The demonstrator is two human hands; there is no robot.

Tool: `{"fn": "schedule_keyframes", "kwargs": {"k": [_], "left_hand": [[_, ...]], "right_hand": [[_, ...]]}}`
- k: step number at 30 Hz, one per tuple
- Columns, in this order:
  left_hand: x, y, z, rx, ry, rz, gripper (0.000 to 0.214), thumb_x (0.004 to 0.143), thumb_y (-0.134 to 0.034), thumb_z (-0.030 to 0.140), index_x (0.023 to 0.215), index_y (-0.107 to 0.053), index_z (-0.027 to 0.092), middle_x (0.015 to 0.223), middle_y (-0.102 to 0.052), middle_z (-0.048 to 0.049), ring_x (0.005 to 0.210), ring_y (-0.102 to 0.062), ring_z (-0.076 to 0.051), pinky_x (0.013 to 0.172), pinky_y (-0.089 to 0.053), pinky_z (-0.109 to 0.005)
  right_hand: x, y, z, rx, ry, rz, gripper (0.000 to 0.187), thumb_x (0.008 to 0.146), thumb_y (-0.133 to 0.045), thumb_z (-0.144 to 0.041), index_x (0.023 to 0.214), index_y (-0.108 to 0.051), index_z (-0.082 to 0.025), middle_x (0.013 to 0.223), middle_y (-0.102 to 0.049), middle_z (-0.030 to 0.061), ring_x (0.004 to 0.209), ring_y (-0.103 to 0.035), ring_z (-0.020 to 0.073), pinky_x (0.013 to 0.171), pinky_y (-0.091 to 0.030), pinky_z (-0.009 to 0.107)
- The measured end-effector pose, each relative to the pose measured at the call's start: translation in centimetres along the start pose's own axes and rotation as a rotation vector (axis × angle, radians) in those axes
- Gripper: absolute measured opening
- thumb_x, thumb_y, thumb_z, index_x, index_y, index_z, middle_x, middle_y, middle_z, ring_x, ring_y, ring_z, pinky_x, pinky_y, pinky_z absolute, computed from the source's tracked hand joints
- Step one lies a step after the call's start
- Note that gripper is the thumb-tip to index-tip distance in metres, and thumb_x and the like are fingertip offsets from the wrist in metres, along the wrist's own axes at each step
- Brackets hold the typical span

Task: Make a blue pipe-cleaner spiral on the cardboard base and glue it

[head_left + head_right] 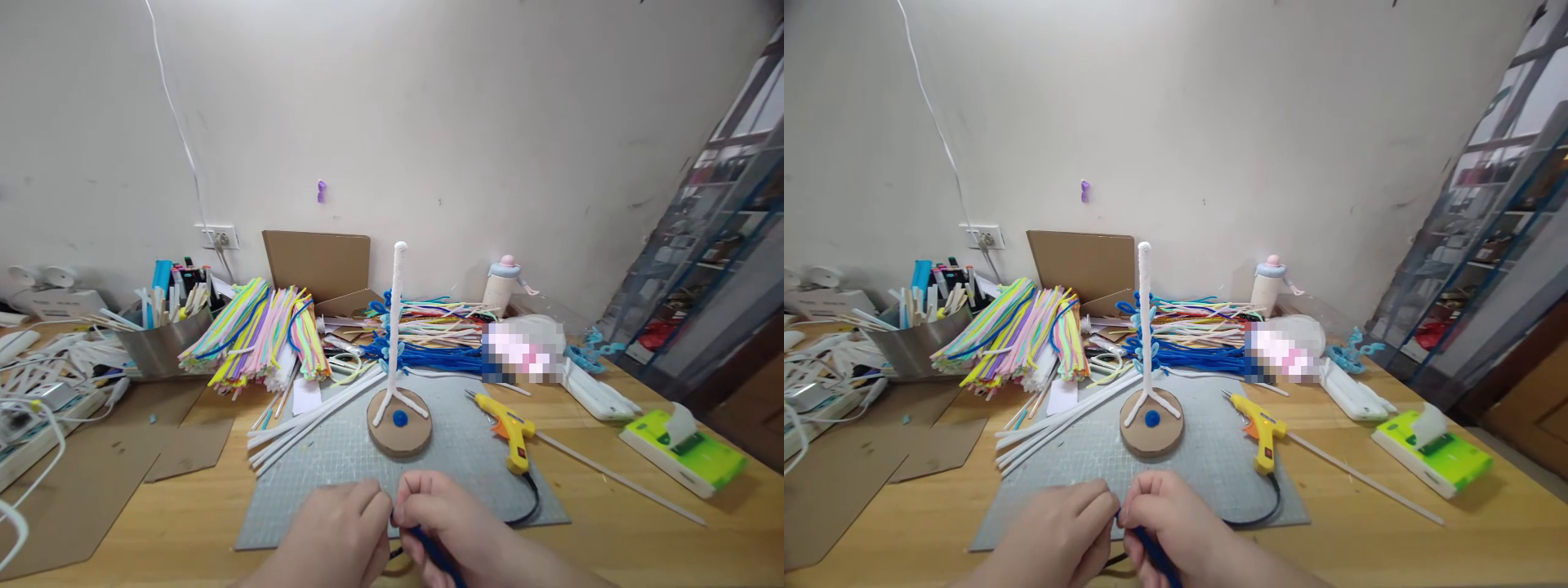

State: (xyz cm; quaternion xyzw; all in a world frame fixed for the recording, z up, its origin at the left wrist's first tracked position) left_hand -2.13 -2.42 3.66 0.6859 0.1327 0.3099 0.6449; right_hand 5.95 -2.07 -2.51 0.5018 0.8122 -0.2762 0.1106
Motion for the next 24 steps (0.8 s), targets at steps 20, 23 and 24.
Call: {"fn": "schedule_keyframes", "kwargs": {"k": [20,23,24], "left_hand": [[-2.3,-6.6,-1.8,-1.125,0.779,-0.584,0.015,0.062,-0.041,0.022,0.048,-0.047,0.019,0.034,-0.04,0.0059,0.03,-0.04,-0.01,0.033,-0.02,-0.019],[-2.3,-6.2,-2.5,-1.067,0.834,-0.503,0.013,0.066,-0.042,0.023,0.057,-0.048,0.019,0.037,-0.04,0.0072,0.031,-0.041,-0.01,0.034,-0.022,-0.019],[-2.1,-5.6,-2.8,-0.979,0.806,-0.439,0.012,0.068,-0.042,0.023,0.059,-0.049,0.019,0.04,-0.041,0.0073,0.033,-0.043,-0.01,0.036,-0.024,-0.019]], "right_hand": [[-2.1,-2.3,-1.1,-1.582,0.859,-0.027,0.004,0.069,-0.054,-0.019,0.067,-0.052,-0.018,0.063,-0.056,-0.0004,0.053,-0.04,0.0099,0.049,-0.018,0.025],[-1.0,-0.6,-1.6,-1.19,0.543,0.072,0.004,0.073,-0.049,-0.021,0.07,-0.049,-0.019,0.058,-0.053,-0.0026,0.051,-0.045,0.0096,0.047,-0.024,0.021],[-0.5,0.1,-1.1,-0.969,0.369,0.074,0.004,0.075,-0.046,-0.023,0.073,-0.047,-0.02,0.055,-0.05,-0.0046,0.047,-0.045,0.0091,0.045,-0.025,0.02]]}}
Point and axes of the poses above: each hand's wrist, its own x-axis towards the middle knuckle, its own y-axis out of the back of the hand, z = x × y, the point moved 7 cm from there along x, towards the middle knuckle
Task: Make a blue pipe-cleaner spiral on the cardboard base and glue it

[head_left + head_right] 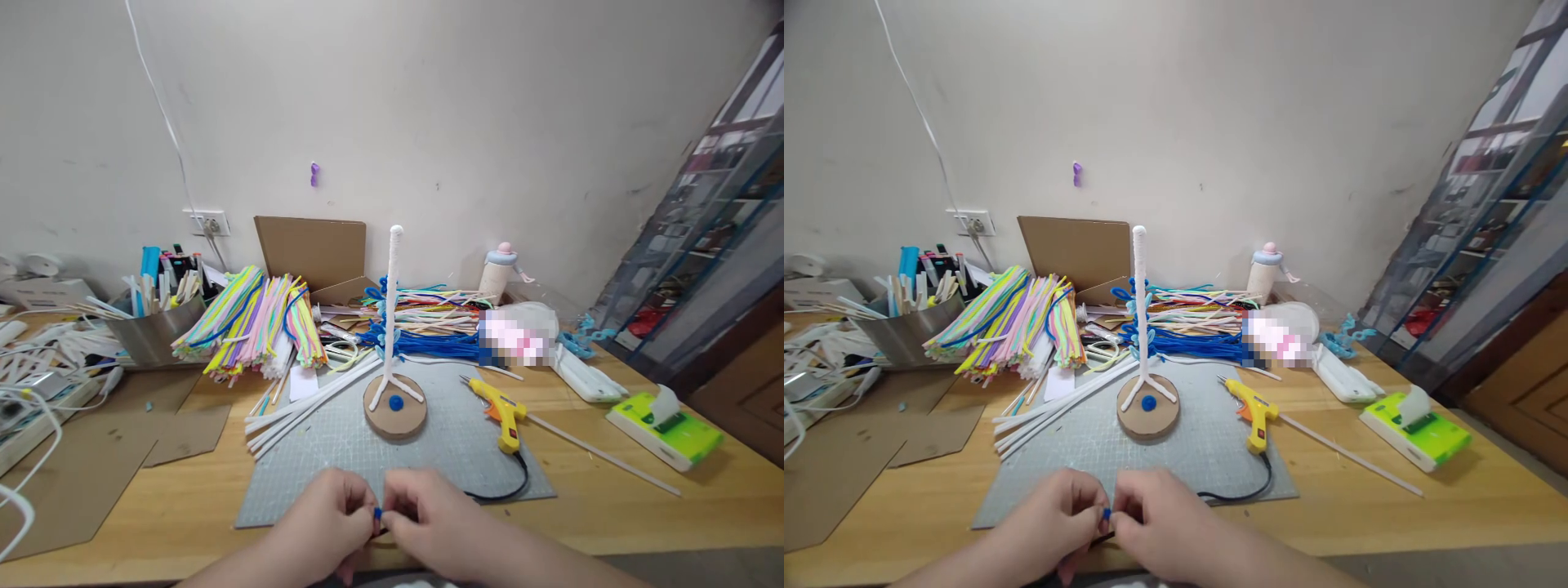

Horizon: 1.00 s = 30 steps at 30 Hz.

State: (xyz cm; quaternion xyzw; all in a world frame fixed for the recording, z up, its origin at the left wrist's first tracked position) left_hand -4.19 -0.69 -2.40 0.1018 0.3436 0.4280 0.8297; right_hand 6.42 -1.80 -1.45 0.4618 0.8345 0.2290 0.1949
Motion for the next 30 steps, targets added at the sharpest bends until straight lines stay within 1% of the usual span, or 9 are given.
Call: {"fn": "schedule_keyframes", "kwargs": {"k": [2,3,7,11,14,20,23,27,30], "left_hand": [[-0.7,1.0,1.3,0.209,-0.175,0.156,0.014,0.071,-0.043,0.02,0.059,-0.049,0.018,0.046,-0.047,0.0055,0.043,-0.049,-0.011,0.042,-0.029,-0.019],[-1.3,1.3,2.1,0.331,-0.283,0.227,0.015,0.072,-0.043,0.018,0.059,-0.05,0.018,0.051,-0.051,0.004,0.049,-0.053,-0.011,0.046,-0.031,-0.02],[-3.4,1.1,4.1,0.74,-0.652,0.404,0.015,0.076,-0.044,0.009,0.072,-0.055,0.018,0.067,-0.061,-0.0002,0.059,-0.057,-0.014,0.052,-0.032,-0.023],[-4.0,0.3,4.5,0.984,-0.779,0.455,0.013,0.079,-0.048,0.008,0.076,-0.054,0.02,0.068,-0.06,0.0,0.054,-0.055,-0.015,0.049,-0.03,-0.026],[-3.9,0.3,4.5,1.003,-0.778,0.444,0.012,0.081,-0.049,0.01,0.079,-0.053,0.02,0.07,-0.06,0.0002,0.055,-0.056,-0.016,0.048,-0.031,-0.026],[-3.6,0.9,4.1,0.779,-0.689,0.334,0.012,0.09,-0.046,0.019,0.081,-0.054,0.02,0.076,-0.062,0.0011,0.064,-0.06,-0.012,0.054,-0.037,-0.02],[-3.7,0.8,3.9,0.75,-0.724,0.303,0.011,0.09,-0.048,0.021,0.081,-0.055,0.021,0.076,-0.062,0.0018,0.066,-0.06,-0.011,0.055,-0.037,-0.019],[-4.2,0.8,4.1,0.839,-0.843,0.381,0.017,0.09,-0.043,0.017,0.077,-0.055,0.02,0.07,-0.06,0.0002,0.059,-0.056,-0.012,0.051,-0.034,-0.022],[-4.5,0.8,4.3,0.872,-0.865,0.398,0.018,0.09,-0.041,0.016,0.078,-0.055,0.02,0.07,-0.061,-0.0012,0.059,-0.056,-0.013,0.051,-0.034,-0.023]], "right_hand": [[0.0,-1.1,1.2,0.429,-0.261,-0.136,0.008,0.077,-0.04,-0.027,0.079,-0.045,-0.021,0.05,-0.047,-0.0072,0.037,-0.043,0.0084,0.039,-0.026,0.018],[-0.1,-1.7,1.2,0.601,-0.327,-0.198,0.009,0.077,-0.04,-0.028,0.08,-0.045,-0.022,0.049,-0.047,-0.0076,0.033,-0.042,0.0081,0.035,-0.025,0.017],[-0.3,-2.1,0.5,1.059,-0.389,-0.302,0.008,0.071,-0.051,-0.025,0.076,-0.047,-0.019,0.053,-0.05,-0.0062,0.03,-0.037,0.0035,0.031,-0.017,0.014],[-0.8,-2.6,0.4,1.361,-0.543,-0.41,0.01,0.072,-0.055,-0.022,0.072,-0.047,-0.017,0.055,-0.043,-0.0083,0.032,-0.029,-0.0008,0.033,-0.014,0.012],[-0.7,-2.6,0.5,1.396,-0.559,-0.4,0.011,0.073,-0.054,-0.02,0.069,-0.045,-0.016,0.055,-0.04,-0.0087,0.033,-0.027,-0.0009,0.034,-0.015,0.012],[-0.6,-2.0,0.7,1.221,-0.417,-0.316,0.012,0.068,-0.057,-0.019,0.066,-0.045,-0.018,0.046,-0.037,-0.0092,0.032,-0.019,0.0008,0.031,-0.011,0.013],[-0.7,-1.8,0.5,1.145,-0.358,-0.295,0.012,0.064,-0.059,-0.018,0.063,-0.047,-0.018,0.043,-0.035,-0.0096,0.033,-0.018,0.0014,0.029,-0.012,0.012],[-0.6,-2.2,0.0,1.131,-0.353,-0.325,0.009,0.062,-0.057,-0.023,0.065,-0.051,-0.017,0.042,-0.044,-0.0074,0.027,-0.026,0.0026,0.026,-0.02,0.013],[-0.4,-1.9,-0.2,1.093,-0.337,-0.29,0.01,0.061,-0.056,-0.024,0.066,-0.053,-0.017,0.043,-0.052,-0.0042,0.025,-0.034,0.0047,0.025,-0.024,0.014]]}}
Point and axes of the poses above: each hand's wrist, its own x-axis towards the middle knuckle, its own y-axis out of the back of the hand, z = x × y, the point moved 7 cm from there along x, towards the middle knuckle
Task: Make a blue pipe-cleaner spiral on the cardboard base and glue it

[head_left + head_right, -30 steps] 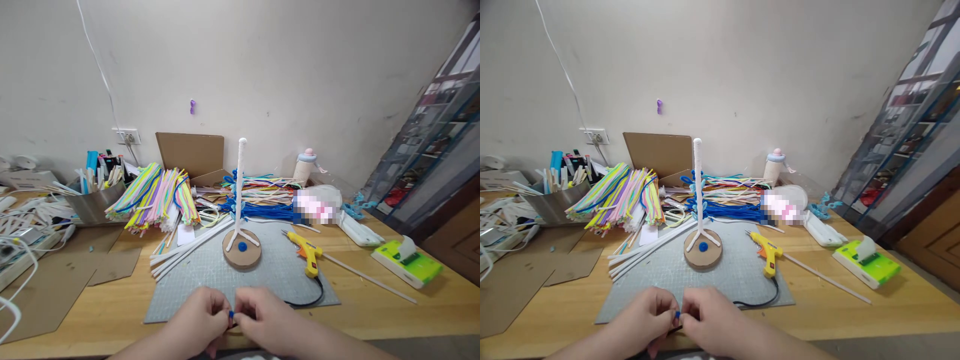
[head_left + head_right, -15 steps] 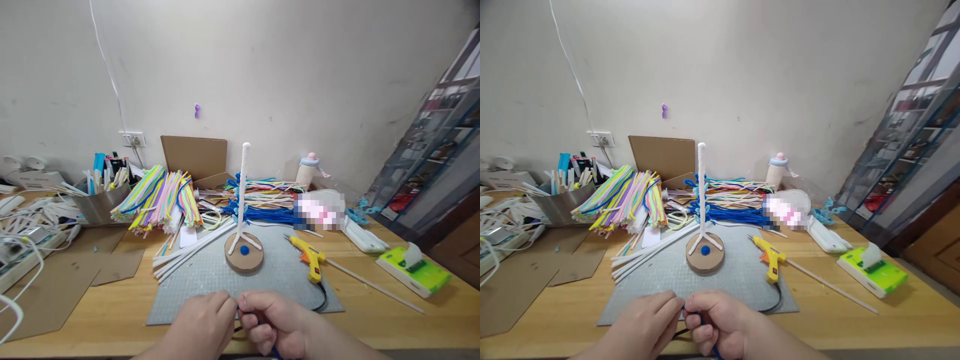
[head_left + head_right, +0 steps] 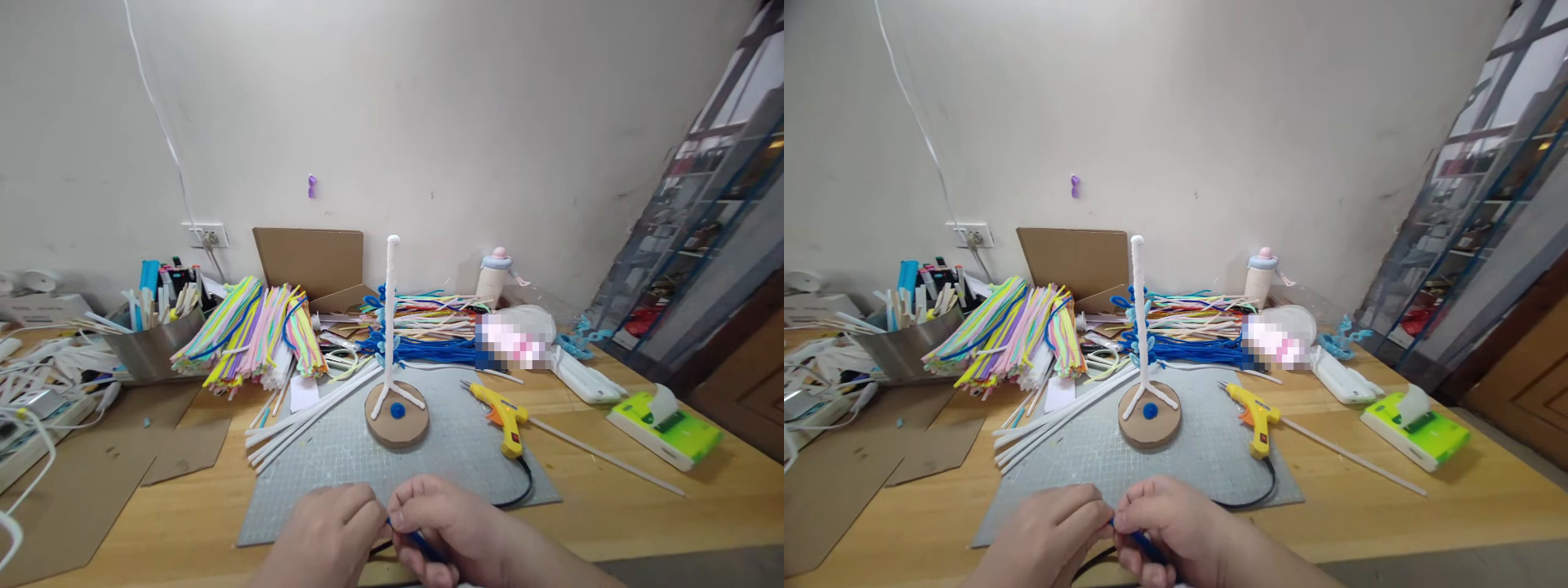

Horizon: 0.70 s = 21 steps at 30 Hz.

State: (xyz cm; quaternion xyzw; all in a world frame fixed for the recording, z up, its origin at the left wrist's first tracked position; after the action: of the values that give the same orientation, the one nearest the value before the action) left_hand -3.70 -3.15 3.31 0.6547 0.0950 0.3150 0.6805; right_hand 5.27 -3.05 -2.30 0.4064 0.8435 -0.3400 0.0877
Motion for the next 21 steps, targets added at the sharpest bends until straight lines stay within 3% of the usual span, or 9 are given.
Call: {"fn": "schedule_keyframes", "kwargs": {"k": [4,7,12,15,17,21], "left_hand": [[0.1,0.3,0.0,-0.061,0.03,-0.026,0.017,0.092,-0.041,0.019,0.084,-0.056,0.02,0.076,-0.062,-0.0021,0.063,-0.058,-0.013,0.053,-0.037,-0.022],[0.0,0.4,0.3,-0.025,0.012,-0.018,0.02,0.091,-0.04,0.017,0.077,-0.055,0.019,0.069,-0.06,-0.0014,0.059,-0.056,-0.013,0.052,-0.035,-0.023],[-0.3,0.8,0.8,0.053,-0.028,0.032,0.018,0.083,-0.043,0.008,0.074,-0.054,0.019,0.069,-0.06,-0.0019,0.056,-0.053,-0.014,0.051,-0.032,-0.024],[0.1,0.9,0.7,-0.039,0.013,-0.001,0.018,0.081,-0.042,0.009,0.071,-0.054,0.019,0.066,-0.06,-0.0017,0.054,-0.051,-0.013,0.05,-0.03,-0.024],[0.4,0.8,-0.3,-0.267,0.165,-0.049,0.02,0.084,-0.042,0.016,0.066,-0.052,0.018,0.062,-0.058,-0.0009,0.056,-0.051,-0.013,0.051,-0.031,-0.023],[0.0,-1.8,-2.1,-1.073,0.675,-0.211,0.028,0.073,-0.056,0.042,0.061,-0.049,0.018,0.047,-0.047,0.0041,0.04,-0.043,-0.009,0.04,-0.033,-0.02]], "right_hand": [[-0.2,-0.5,-0.1,0.036,-0.009,-0.048,0.009,0.059,-0.056,-0.023,0.064,-0.052,-0.016,0.041,-0.047,-0.0066,0.025,-0.032,0.0032,0.025,-0.023,0.013],[-0.2,-0.5,0.2,-0.025,-0.023,-0.051,0.011,0.062,-0.053,-0.027,0.066,-0.053,-0.016,0.045,-0.056,-0.0019,0.025,-0.038,0.006,0.024,-0.022,0.014],[-0.1,0.0,-0.2,-0.03,0.097,0.047,0.011,0.063,-0.056,-0.025,0.068,-0.05,-0.018,0.045,-0.05,-0.0068,0.029,-0.03,0.0038,0.028,-0.016,0.015],[-0.4,0.0,-1.0,-0.15,0.17,0.119,0.009,0.062,-0.055,-0.024,0.065,-0.048,-0.018,0.043,-0.042,-0.0096,0.033,-0.023,0.0037,0.033,-0.013,0.018],[-1.0,-0.2,-2.1,-0.337,0.261,0.194,0.005,0.063,-0.052,-0.021,0.064,-0.049,-0.017,0.046,-0.038,-0.0093,0.04,-0.027,0.0048,0.039,-0.02,0.018],[-2.7,-1.1,-4.4,-0.814,0.436,0.351,0.01,0.069,-0.049,-0.018,0.059,-0.048,-0.017,0.054,-0.039,-0.0058,0.056,-0.035,0.0082,0.051,-0.026,0.019]]}}
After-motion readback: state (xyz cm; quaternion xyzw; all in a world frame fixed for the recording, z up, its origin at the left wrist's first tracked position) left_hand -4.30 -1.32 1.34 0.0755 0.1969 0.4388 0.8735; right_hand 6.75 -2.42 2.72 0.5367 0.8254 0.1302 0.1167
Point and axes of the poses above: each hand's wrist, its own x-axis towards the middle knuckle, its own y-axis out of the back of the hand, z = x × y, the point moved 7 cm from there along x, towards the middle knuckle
